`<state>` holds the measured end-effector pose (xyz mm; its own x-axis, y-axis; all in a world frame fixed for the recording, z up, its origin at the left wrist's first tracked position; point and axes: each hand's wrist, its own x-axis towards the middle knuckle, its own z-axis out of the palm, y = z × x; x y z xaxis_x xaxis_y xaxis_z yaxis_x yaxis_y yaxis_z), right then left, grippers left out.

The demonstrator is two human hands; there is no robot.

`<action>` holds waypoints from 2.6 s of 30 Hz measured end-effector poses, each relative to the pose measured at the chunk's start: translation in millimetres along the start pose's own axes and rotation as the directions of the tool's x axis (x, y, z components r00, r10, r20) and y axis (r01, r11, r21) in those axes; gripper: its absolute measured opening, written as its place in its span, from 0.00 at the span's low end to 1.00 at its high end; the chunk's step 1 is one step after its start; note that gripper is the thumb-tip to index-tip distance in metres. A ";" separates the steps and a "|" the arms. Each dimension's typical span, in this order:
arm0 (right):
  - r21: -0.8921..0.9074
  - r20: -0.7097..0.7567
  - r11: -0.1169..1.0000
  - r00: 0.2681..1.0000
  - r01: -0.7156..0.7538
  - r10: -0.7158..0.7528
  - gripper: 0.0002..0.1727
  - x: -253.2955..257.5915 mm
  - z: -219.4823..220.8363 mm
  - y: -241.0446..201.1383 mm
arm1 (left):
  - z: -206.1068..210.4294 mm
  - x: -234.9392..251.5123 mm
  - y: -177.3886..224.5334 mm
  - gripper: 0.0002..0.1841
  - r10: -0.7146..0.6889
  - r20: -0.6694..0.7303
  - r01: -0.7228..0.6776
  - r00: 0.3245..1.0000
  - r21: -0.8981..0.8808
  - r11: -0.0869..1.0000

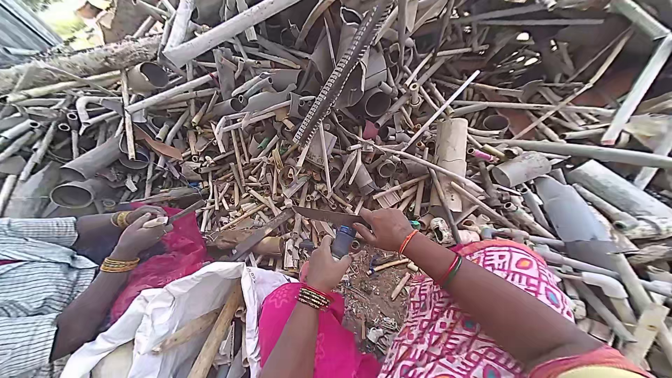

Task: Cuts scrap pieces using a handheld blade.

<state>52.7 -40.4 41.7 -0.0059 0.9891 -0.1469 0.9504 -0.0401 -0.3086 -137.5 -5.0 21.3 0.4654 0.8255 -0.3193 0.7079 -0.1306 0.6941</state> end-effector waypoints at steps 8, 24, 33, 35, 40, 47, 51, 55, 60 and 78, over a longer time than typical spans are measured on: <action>0.115 0.073 0.993 0.997 -0.014 0.006 0.30 -20.4 -3.2 41.2 | 34.3 7.9 18.7 0.30 0.024 -0.002 -0.024 1.000 -0.005 1.000; 0.141 -0.087 0.981 0.985 -0.134 0.147 0.40 -64.9 10.5 62.7 | 67.0 -11.8 52.3 0.29 0.126 -0.029 -0.115 0.992 0.239 0.964; 0.188 0.023 0.982 0.999 -0.033 0.030 0.41 -58.1 11.9 69.4 | 63.6 -20.4 52.0 0.29 0.141 -0.044 -0.118 0.989 0.333 0.936; 0.232 0.039 0.972 0.999 -0.029 0.020 0.40 -57.5 13.0 68.8 | 60.1 -22.8 52.3 0.30 0.128 -0.043 -0.107 0.991 0.326 0.939; 0.401 -0.060 0.916 0.998 0.011 0.014 0.39 -59.1 18.8 72.2 | 64.1 -20.0 46.8 0.25 0.031 -0.005 -0.031 1.000 -0.161 0.986; 0.542 -0.167 0.837 0.986 0.081 0.013 0.34 -61.3 28.2 80.1 | 65.4 -22.9 56.8 0.15 -0.043 0.127 0.104 0.991 -0.530 0.841; 0.657 -0.207 0.744 0.978 0.124 0.020 0.33 -64.2 29.2 85.4 | 63.3 -22.0 56.0 0.22 0.001 0.026 0.009 1.000 -0.396 0.918; 0.514 -0.369 0.853 0.921 0.091 0.124 0.34 -68.6 24.2 87.3 | 64.1 -20.1 52.9 0.23 0.003 -0.026 -0.011 1.000 -0.296 0.955; 0.164 -0.343 0.977 0.936 0.138 -0.075 0.40 -69.8 24.5 88.3 | 64.3 -13.5 51.9 0.27 0.033 0.028 -0.030 0.999 -0.093 0.995; 0.015 -0.071 0.976 0.974 0.218 -0.217 0.35 -48.1 35.8 81.8 | 41.2 -16.5 54.3 0.30 -0.145 0.250 0.123 0.957 0.102 0.987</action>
<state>119.6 -96.3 -10.1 -0.1899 0.9818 -0.0098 0.9213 0.1747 -0.3474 -84.8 -48.4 37.7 0.4760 0.6716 -0.5678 0.8101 -0.0836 0.5802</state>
